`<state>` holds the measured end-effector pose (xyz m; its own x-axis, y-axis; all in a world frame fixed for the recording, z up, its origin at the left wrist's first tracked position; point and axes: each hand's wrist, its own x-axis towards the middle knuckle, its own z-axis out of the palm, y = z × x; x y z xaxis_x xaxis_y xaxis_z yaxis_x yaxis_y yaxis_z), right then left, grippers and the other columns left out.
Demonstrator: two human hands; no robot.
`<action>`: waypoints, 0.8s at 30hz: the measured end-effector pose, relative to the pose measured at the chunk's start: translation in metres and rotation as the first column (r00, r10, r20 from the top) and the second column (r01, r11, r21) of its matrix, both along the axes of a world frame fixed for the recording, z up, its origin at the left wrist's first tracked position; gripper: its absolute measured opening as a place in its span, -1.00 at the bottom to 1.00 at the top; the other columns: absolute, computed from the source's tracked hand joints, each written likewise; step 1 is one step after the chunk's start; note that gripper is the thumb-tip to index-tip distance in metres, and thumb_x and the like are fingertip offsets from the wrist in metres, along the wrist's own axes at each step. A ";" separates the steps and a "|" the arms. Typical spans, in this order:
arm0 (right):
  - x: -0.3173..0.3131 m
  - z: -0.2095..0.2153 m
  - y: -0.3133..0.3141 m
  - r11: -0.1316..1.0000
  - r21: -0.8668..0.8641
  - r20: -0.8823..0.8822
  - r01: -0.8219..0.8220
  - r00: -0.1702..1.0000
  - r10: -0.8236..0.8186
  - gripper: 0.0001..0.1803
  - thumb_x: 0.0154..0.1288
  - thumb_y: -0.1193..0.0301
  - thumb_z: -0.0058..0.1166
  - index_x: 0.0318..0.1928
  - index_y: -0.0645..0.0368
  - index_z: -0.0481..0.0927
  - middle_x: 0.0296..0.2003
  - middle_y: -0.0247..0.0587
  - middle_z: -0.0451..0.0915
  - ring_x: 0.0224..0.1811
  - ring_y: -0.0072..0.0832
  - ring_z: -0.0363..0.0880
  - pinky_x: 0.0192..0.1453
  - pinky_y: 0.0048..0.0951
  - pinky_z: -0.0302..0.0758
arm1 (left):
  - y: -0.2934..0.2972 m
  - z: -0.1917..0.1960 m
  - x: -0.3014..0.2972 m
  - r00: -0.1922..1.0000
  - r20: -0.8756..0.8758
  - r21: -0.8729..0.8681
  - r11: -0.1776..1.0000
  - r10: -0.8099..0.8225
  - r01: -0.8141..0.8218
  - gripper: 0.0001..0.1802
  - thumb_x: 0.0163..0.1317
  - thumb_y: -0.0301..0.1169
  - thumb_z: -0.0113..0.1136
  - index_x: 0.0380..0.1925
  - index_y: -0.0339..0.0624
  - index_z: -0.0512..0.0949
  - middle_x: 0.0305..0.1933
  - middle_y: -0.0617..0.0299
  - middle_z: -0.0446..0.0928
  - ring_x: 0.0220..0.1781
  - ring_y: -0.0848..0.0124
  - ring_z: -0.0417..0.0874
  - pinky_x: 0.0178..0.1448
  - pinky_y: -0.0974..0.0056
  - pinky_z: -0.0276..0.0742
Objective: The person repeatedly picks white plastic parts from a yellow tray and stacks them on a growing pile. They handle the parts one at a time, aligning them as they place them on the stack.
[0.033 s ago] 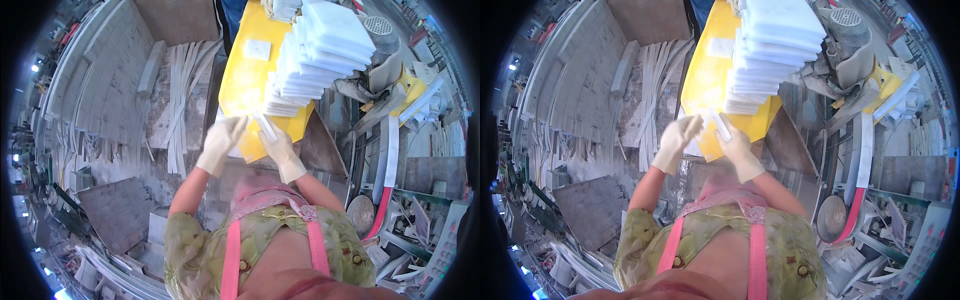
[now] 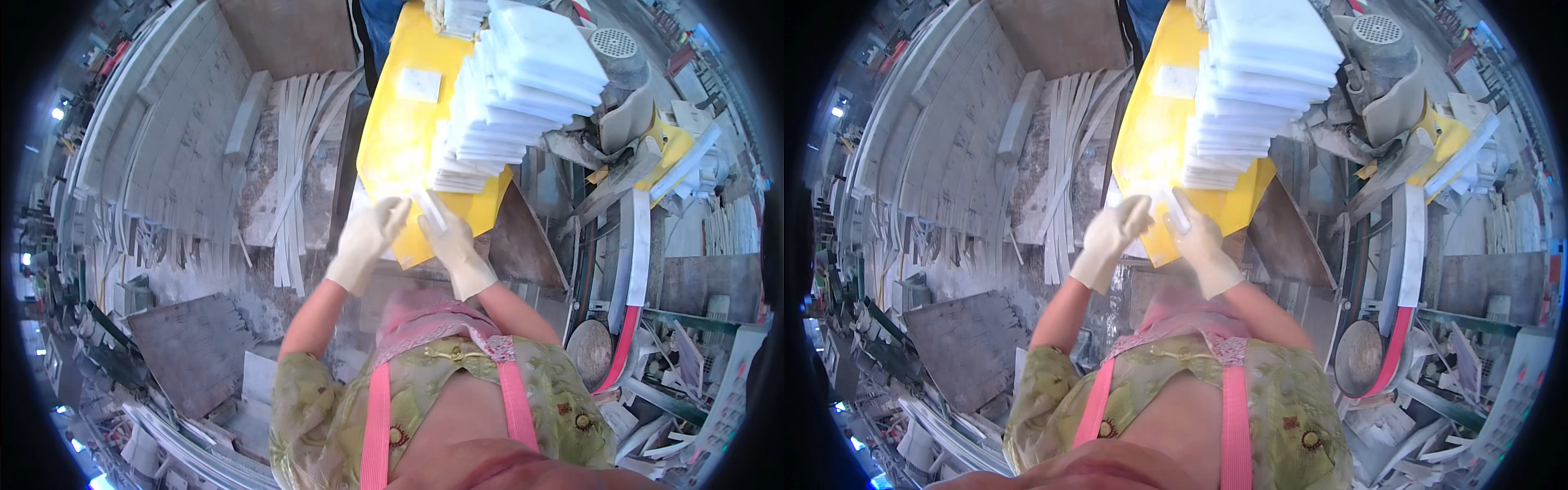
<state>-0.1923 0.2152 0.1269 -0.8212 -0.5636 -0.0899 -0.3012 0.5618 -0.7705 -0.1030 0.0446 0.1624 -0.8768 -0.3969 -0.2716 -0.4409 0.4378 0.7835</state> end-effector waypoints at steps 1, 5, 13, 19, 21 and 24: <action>0.001 -0.001 -0.007 0.990 0.142 0.039 0.006 0.999 -0.012 -0.38 0.46 0.17 0.15 0.49 -0.19 0.39 -0.01 0.02 0.74 0.01 0.05 0.71 0.10 -0.06 0.61 | 0.012 0.001 0.000 0.999 0.016 0.057 0.998 0.036 -0.036 -0.30 0.46 0.22 -0.01 0.20 -0.16 0.61 -0.12 -0.09 0.75 -0.04 0.11 0.79 0.05 0.11 0.64; 0.002 -0.004 -0.018 0.985 0.123 0.071 -0.123 0.991 0.115 -0.35 0.44 0.15 0.16 0.48 -0.15 0.32 0.22 0.00 0.60 0.18 -0.01 0.63 0.20 -0.14 0.56 | 0.039 -0.001 -0.017 0.983 0.111 0.111 0.981 0.148 -0.161 -0.27 0.39 0.21 0.08 0.18 -0.24 0.54 -0.06 -0.10 0.72 -0.07 0.13 0.80 0.02 0.18 0.63; -0.006 0.002 0.064 0.863 -0.117 -0.385 -0.492 0.823 0.417 -0.22 0.31 0.11 0.28 0.41 0.28 0.39 0.33 0.09 0.49 0.36 0.08 0.44 0.49 -0.10 0.34 | 0.055 -0.025 -0.011 0.919 -0.072 0.417 0.849 0.388 -0.326 -0.45 0.40 -0.14 0.19 0.12 -0.46 0.44 0.06 -0.11 0.63 -0.04 0.20 0.77 -0.14 0.28 0.78; -0.052 -0.005 0.291 0.990 -0.096 -0.395 -0.101 0.917 0.055 -0.55 0.41 0.25 0.18 0.25 0.09 0.63 0.12 -0.04 0.66 0.16 -0.05 0.55 0.28 -0.11 0.48 | 0.042 -0.048 -0.032 0.920 -0.049 0.525 0.794 0.388 -0.307 -0.49 0.45 -0.12 0.18 0.13 -0.37 0.53 0.13 -0.11 0.62 0.06 0.04 0.75 -0.05 -0.03 0.83; -0.058 -0.009 0.387 0.987 -0.035 -0.379 0.157 0.912 -0.159 -0.58 0.41 0.29 0.17 0.23 0.09 0.64 0.02 -0.05 0.69 0.08 -0.08 0.56 0.18 -0.11 0.50 | 0.040 -0.050 -0.041 0.944 -0.040 0.562 0.788 0.328 -0.250 -0.50 0.45 -0.14 0.18 0.13 -0.38 0.52 0.14 -0.13 0.61 0.11 -0.03 0.72 0.02 -0.14 0.81; -0.048 -0.009 0.513 0.835 0.021 -0.352 0.549 0.786 -0.508 -0.61 0.37 0.30 0.13 0.15 0.13 0.68 -0.01 -0.02 0.69 -0.10 -0.02 0.60 0.08 -0.10 0.53 | 0.039 -0.051 -0.047 0.930 -0.058 0.551 0.788 0.362 -0.273 -0.47 0.44 -0.13 0.17 0.18 -0.38 0.46 0.16 -0.15 0.56 0.15 -0.09 0.68 0.07 -0.20 0.79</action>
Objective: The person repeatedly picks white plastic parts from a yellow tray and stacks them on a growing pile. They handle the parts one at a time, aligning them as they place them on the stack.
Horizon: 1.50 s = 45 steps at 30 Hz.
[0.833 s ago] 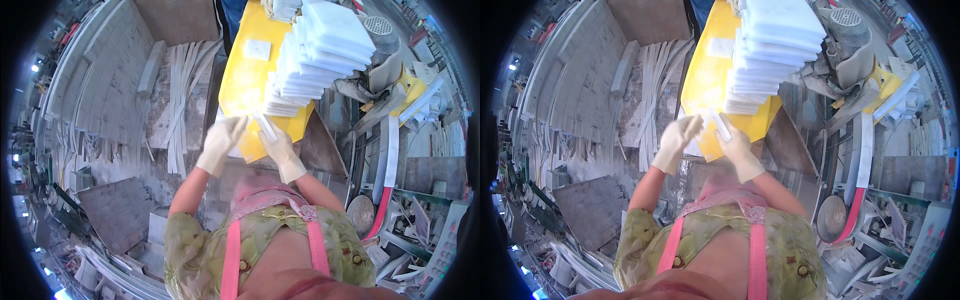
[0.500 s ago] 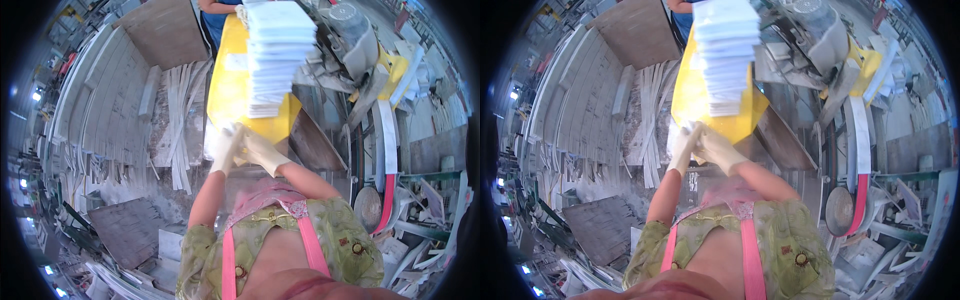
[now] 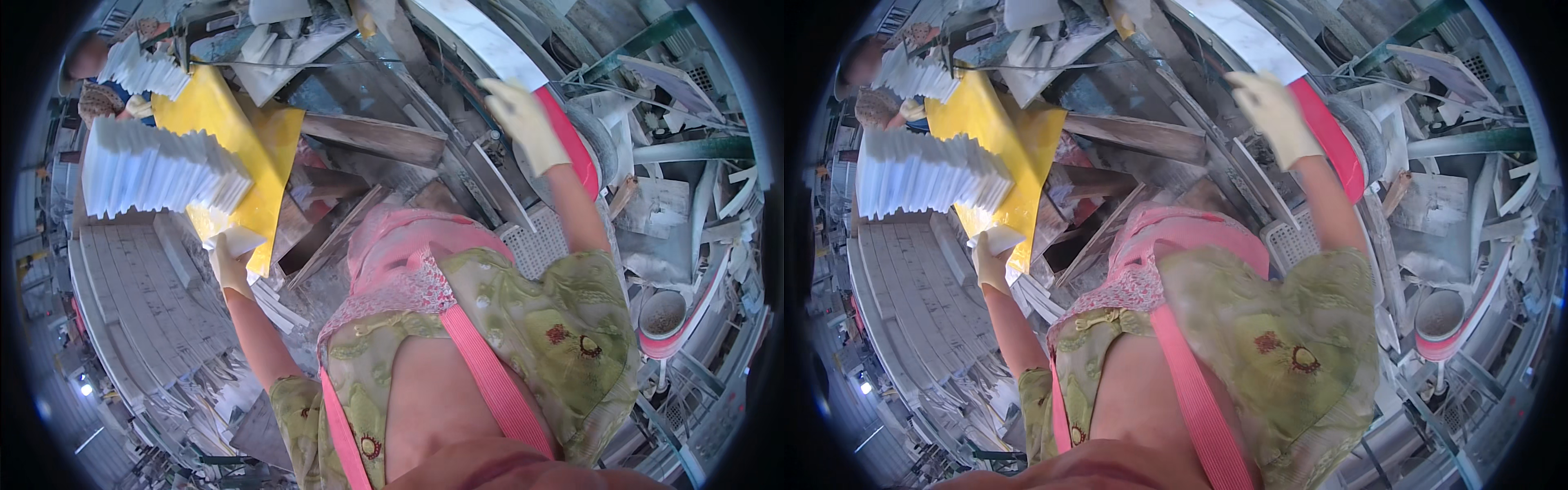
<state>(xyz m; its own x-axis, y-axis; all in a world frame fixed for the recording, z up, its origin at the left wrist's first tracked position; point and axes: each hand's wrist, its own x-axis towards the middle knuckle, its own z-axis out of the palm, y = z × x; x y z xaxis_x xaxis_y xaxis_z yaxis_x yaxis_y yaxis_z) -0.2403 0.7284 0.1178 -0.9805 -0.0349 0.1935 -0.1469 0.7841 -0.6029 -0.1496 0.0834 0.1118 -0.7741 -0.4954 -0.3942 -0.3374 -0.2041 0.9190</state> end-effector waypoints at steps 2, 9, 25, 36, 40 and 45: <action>0.010 0.006 0.069 0.970 0.242 -0.111 -0.011 0.993 0.039 -0.49 0.33 0.32 0.20 0.28 0.14 0.58 0.22 0.00 0.60 0.18 -0.08 0.58 0.31 -0.13 0.47 | -0.001 -0.003 -0.002 0.998 0.005 -0.031 0.997 0.064 -0.064 -0.45 0.44 -0.12 0.16 0.20 -0.38 0.43 0.18 -0.16 0.54 0.17 -0.10 0.67 0.09 -0.21 0.79; -0.033 -0.038 0.094 0.804 0.589 -0.125 -0.085 0.973 0.195 -0.18 0.25 0.44 0.29 0.52 0.12 0.29 0.52 -0.08 0.28 0.60 -0.20 0.17 0.65 -0.13 0.12 | -0.018 -0.025 -0.003 0.997 -0.047 -0.195 0.980 -0.056 0.046 -0.48 0.44 0.01 0.23 0.07 -0.26 0.57 -0.06 0.05 0.69 -0.06 0.12 0.78 -0.09 0.03 0.77; -0.097 -0.021 0.084 0.639 0.754 -0.098 -0.153 0.936 0.339 -0.23 0.35 0.28 0.26 0.50 0.19 0.29 0.47 -0.05 0.38 0.56 -0.24 0.29 0.63 -0.15 0.18 | 0.055 0.027 0.000 0.948 0.124 -0.347 0.908 0.292 -0.235 -0.50 0.52 -0.20 0.08 0.28 -0.35 0.41 0.17 -0.06 0.60 0.10 0.11 0.76 0.05 0.11 0.83; -0.127 -0.034 0.051 0.547 0.824 0.025 -0.147 0.974 0.225 0.04 0.22 0.42 0.32 0.60 0.27 -0.02 0.60 -0.05 0.11 0.66 -0.23 0.07 0.68 -0.09 0.08 | 0.047 0.014 -0.005 0.953 0.128 -0.365 0.906 0.275 -0.213 -0.45 0.49 -0.19 0.07 0.37 -0.22 0.37 0.24 0.06 0.54 0.11 0.23 0.72 -0.07 0.10 0.81; -0.138 -0.017 0.055 0.726 0.663 0.042 -0.183 0.977 0.209 -0.23 0.40 0.31 0.14 0.54 0.21 0.20 0.48 0.10 0.32 0.46 -0.05 0.41 0.45 -0.11 0.45 | 0.049 0.027 0.008 0.989 0.050 -0.334 0.935 0.142 -0.117 -0.44 0.50 -0.08 0.07 0.34 -0.19 0.43 0.18 0.07 0.61 0.13 0.20 0.73 0.09 0.10 0.77; -0.136 0.025 0.014 0.872 0.473 0.096 -0.125 0.991 0.090 -0.47 0.50 0.10 0.11 0.28 0.19 0.59 -0.03 0.08 0.75 0.06 -0.05 0.72 0.18 -0.11 0.59 | 0.041 0.051 0.030 0.979 0.206 -0.223 0.974 0.010 0.037 -0.43 0.49 -0.08 0.01 0.29 -0.30 0.49 0.18 0.02 0.63 0.07 0.23 0.77 0.26 0.30 0.66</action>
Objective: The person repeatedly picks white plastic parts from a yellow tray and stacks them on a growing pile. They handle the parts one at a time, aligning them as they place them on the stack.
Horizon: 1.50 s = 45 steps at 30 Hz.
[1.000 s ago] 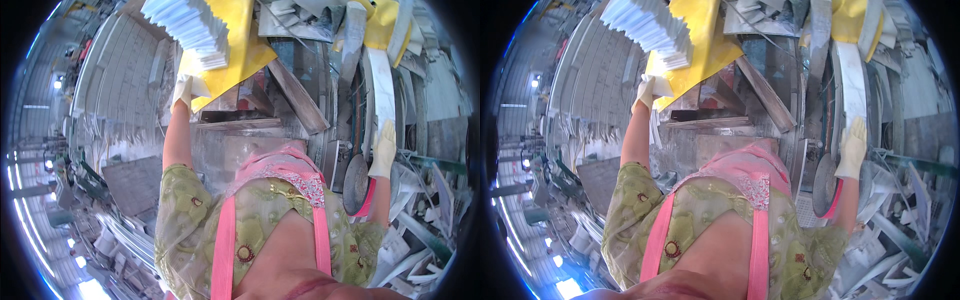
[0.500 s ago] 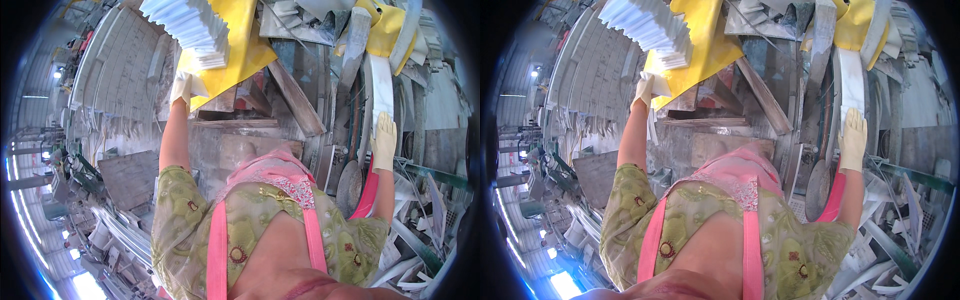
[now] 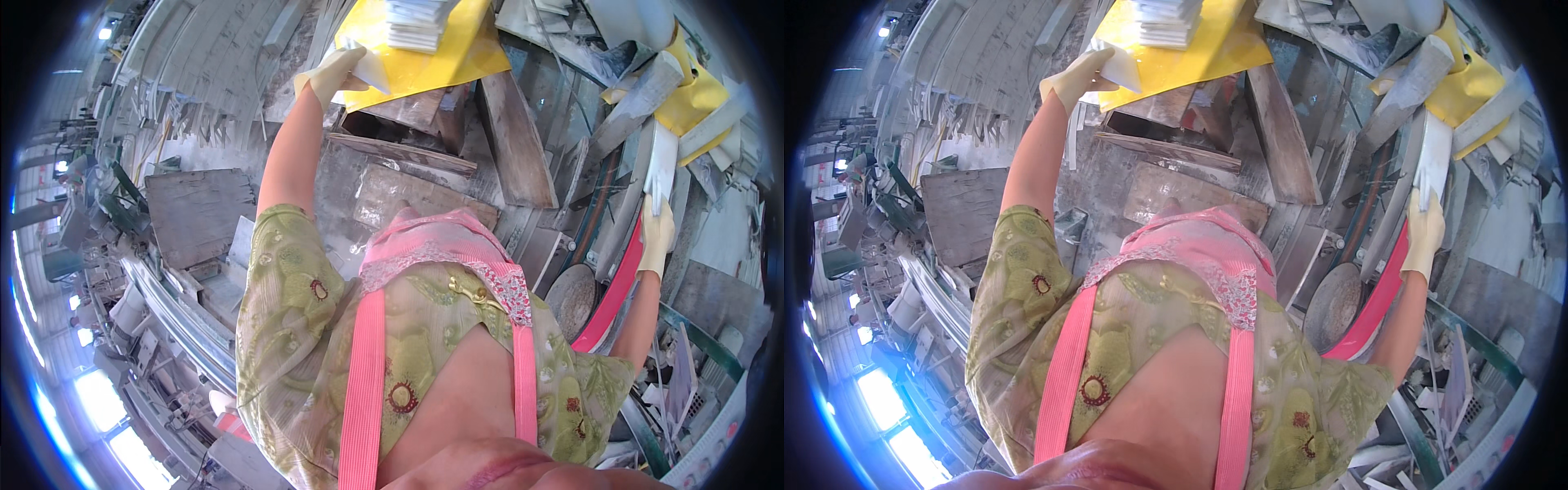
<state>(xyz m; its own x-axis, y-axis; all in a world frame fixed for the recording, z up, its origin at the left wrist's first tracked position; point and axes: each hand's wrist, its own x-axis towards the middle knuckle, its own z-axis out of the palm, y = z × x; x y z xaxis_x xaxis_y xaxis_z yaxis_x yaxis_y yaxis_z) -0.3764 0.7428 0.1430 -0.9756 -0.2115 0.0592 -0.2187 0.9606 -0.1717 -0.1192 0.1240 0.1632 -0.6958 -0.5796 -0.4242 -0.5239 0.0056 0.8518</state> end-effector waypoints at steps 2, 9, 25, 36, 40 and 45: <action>0.022 0.008 -0.050 0.905 -0.424 0.081 -0.020 0.995 0.060 -0.50 0.48 0.11 0.17 0.21 0.23 0.65 -0.05 0.00 0.76 -0.01 -0.23 0.74 0.14 -0.21 0.59 | -0.004 -0.003 0.003 0.993 -0.100 0.047 0.996 -0.069 0.074 -0.42 0.49 -0.12 -0.01 0.27 -0.40 0.48 0.19 -0.04 0.62 0.09 0.21 0.77 0.31 0.32 0.63; 0.146 -0.009 -0.342 0.228 -0.973 0.159 0.034 0.814 0.559 -0.55 0.46 0.29 0.22 0.21 0.33 0.64 -0.01 -0.24 0.73 -0.05 -0.57 0.65 0.06 -0.46 0.57 | -0.026 -0.025 0.012 0.985 -0.109 -0.147 0.982 -0.133 0.117 -0.43 0.48 -0.20 0.00 0.22 -0.54 0.49 0.15 -0.11 0.65 0.16 0.21 0.74 0.25 0.25 0.65; 0.177 -0.058 -0.493 0.354 -0.801 -0.025 -0.483 0.618 0.786 0.15 0.14 0.16 0.50 0.61 0.08 0.06 0.34 0.13 0.49 0.35 -0.01 0.53 0.40 -0.16 0.50 | -0.033 0.009 0.008 0.974 -0.027 -0.020 0.975 -0.223 0.222 -0.39 0.60 -0.02 -0.13 0.22 -0.39 0.50 0.03 0.01 0.70 -0.03 0.26 0.80 0.13 0.28 0.69; 0.168 -0.048 -0.486 0.601 -0.516 0.093 -0.611 0.657 0.748 0.11 0.20 -0.11 0.36 0.63 -0.10 0.06 0.30 -0.07 0.58 0.27 -0.06 0.60 0.31 -0.13 0.56 | -0.038 0.008 0.000 0.959 0.013 -0.133 0.950 -0.282 0.281 -0.41 0.59 -0.03 -0.13 -0.01 -0.43 0.57 -0.23 -0.06 0.75 -0.24 0.24 0.83 0.00 0.25 0.72; 0.173 -0.045 -0.482 0.644 -0.498 0.109 -0.580 0.695 0.710 0.01 0.22 -0.16 0.32 0.57 -0.07 0.21 0.27 -0.13 0.62 0.25 -0.12 0.63 0.25 -0.14 0.58 | -0.034 0.016 0.002 0.962 0.026 -0.099 0.957 -0.273 0.274 -0.38 0.59 0.01 -0.13 -0.01 -0.44 0.57 -0.23 -0.07 0.74 -0.24 0.24 0.83 0.00 0.26 0.74; 0.184 -0.048 -0.486 0.652 -0.472 -0.009 -0.593 0.743 0.669 -0.09 0.26 -0.14 0.29 0.48 0.02 0.30 0.23 -0.15 0.63 0.21 -0.14 0.64 0.16 -0.16 0.62 | -0.030 0.026 0.005 0.970 0.042 -0.063 0.969 -0.238 0.240 -0.28 0.53 0.15 -0.08 0.03 -0.44 0.57 -0.11 -0.10 0.72 -0.21 0.21 0.83 0.03 0.26 0.72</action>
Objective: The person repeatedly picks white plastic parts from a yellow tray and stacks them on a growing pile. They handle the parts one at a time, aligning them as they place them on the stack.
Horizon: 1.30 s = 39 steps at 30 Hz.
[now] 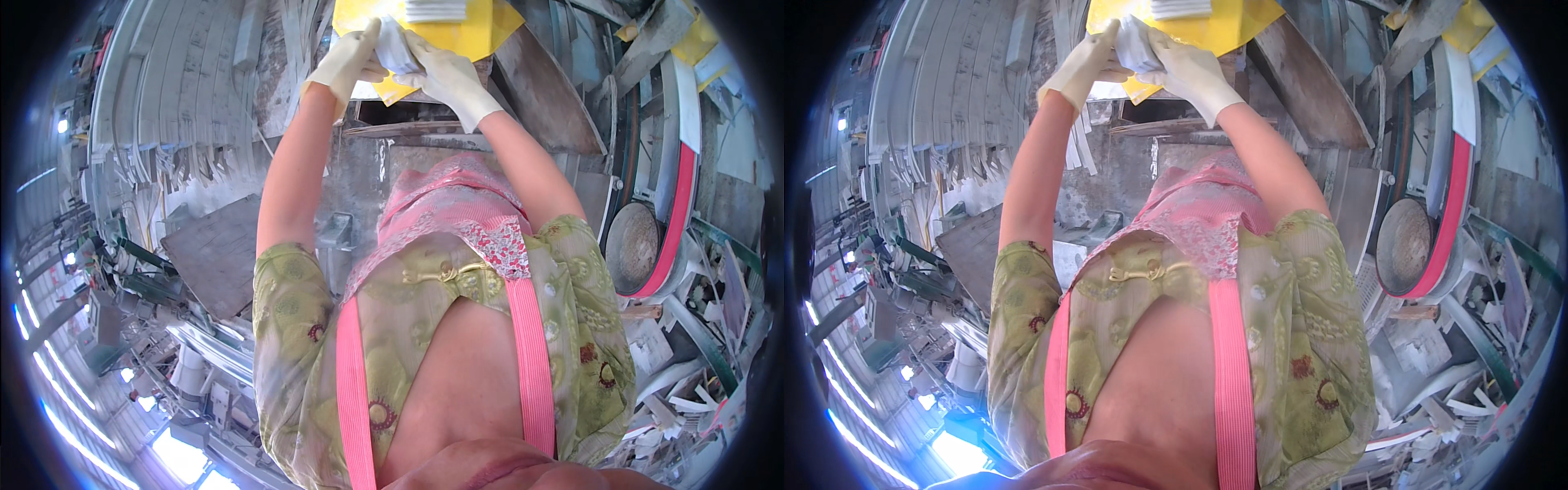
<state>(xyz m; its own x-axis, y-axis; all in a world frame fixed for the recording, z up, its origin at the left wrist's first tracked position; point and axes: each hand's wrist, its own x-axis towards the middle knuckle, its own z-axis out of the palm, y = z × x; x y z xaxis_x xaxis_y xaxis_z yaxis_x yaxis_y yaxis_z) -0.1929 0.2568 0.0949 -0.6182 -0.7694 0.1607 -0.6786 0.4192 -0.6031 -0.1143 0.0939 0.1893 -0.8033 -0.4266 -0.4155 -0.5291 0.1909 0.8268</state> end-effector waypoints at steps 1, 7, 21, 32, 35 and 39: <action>0.003 -0.002 -0.002 1.000 0.014 -0.004 0.001 1.000 -0.001 -0.10 0.26 -0.12 0.30 0.46 0.09 0.32 0.23 -0.14 0.62 0.23 -0.16 0.63 0.20 -0.16 0.59 | 0.001 0.000 -0.001 0.998 0.052 0.025 0.999 0.023 -0.024 -0.25 0.51 0.18 -0.07 0.04 -0.45 0.57 -0.10 -0.10 0.72 -0.21 0.20 0.83 0.05 0.26 0.71; 0.018 -0.022 0.012 0.988 -0.118 -0.343 0.095 0.930 -0.130 -0.16 0.19 -0.03 0.35 0.25 0.41 0.50 0.24 0.04 0.58 0.41 -0.09 0.44 0.54 -0.07 0.26 | 0.023 -0.007 -0.016 0.989 0.147 -0.242 0.970 0.031 0.006 -0.35 0.34 0.05 0.16 0.06 -0.38 0.62 -0.06 0.02 0.71 -0.19 0.29 0.83 0.15 0.28 0.57; 0.079 -0.023 -0.012 0.946 0.145 -0.177 0.291 0.948 -0.265 0.00 0.33 -0.11 0.13 0.42 0.60 0.31 0.48 0.44 0.23 0.64 0.21 -0.04 0.68 0.10 -0.05 | 0.042 0.007 -0.017 0.985 0.124 -0.243 0.966 0.118 -0.085 -0.46 0.22 -0.01 0.23 -0.23 -0.39 0.66 -0.26 0.06 0.73 -0.33 0.28 0.78 -0.06 0.20 0.58; 0.059 0.018 0.022 0.968 -0.203 -0.183 0.146 0.966 -0.184 -0.12 0.26 0.09 0.31 0.40 0.48 0.37 0.43 0.27 0.36 0.55 0.14 0.19 0.63 -0.01 0.15 | 0.024 -0.012 -0.025 0.979 0.162 -0.222 0.971 0.125 -0.088 -0.39 0.24 0.04 0.23 -0.06 -0.35 0.71 -0.10 0.03 0.73 -0.12 0.27 0.78 -0.09 0.25 0.67; 0.025 0.020 0.087 0.955 -0.254 -0.067 0.153 0.982 -0.175 -0.36 0.27 0.27 0.31 0.31 0.28 0.53 0.34 0.08 0.50 0.47 0.00 0.36 0.55 -0.09 0.29 | 0.021 -0.028 -0.026 0.984 0.076 -0.380 0.917 0.159 -0.119 -0.33 0.24 0.06 0.24 0.05 -0.37 0.64 -0.08 0.04 0.70 -0.09 0.27 0.75 -0.08 0.23 0.66; -0.021 0.009 0.222 0.892 -0.322 -0.167 0.317 0.908 -0.383 -0.58 0.31 0.35 0.27 0.15 0.20 0.66 0.14 0.05 0.65 0.29 -0.03 0.54 0.40 -0.09 0.43 | 0.033 -0.039 -0.020 0.966 -0.061 -0.353 0.900 0.252 -0.257 -0.17 0.16 0.02 0.38 0.28 -0.33 0.43 0.09 -0.03 0.64 0.08 0.20 0.70 0.07 0.18 0.61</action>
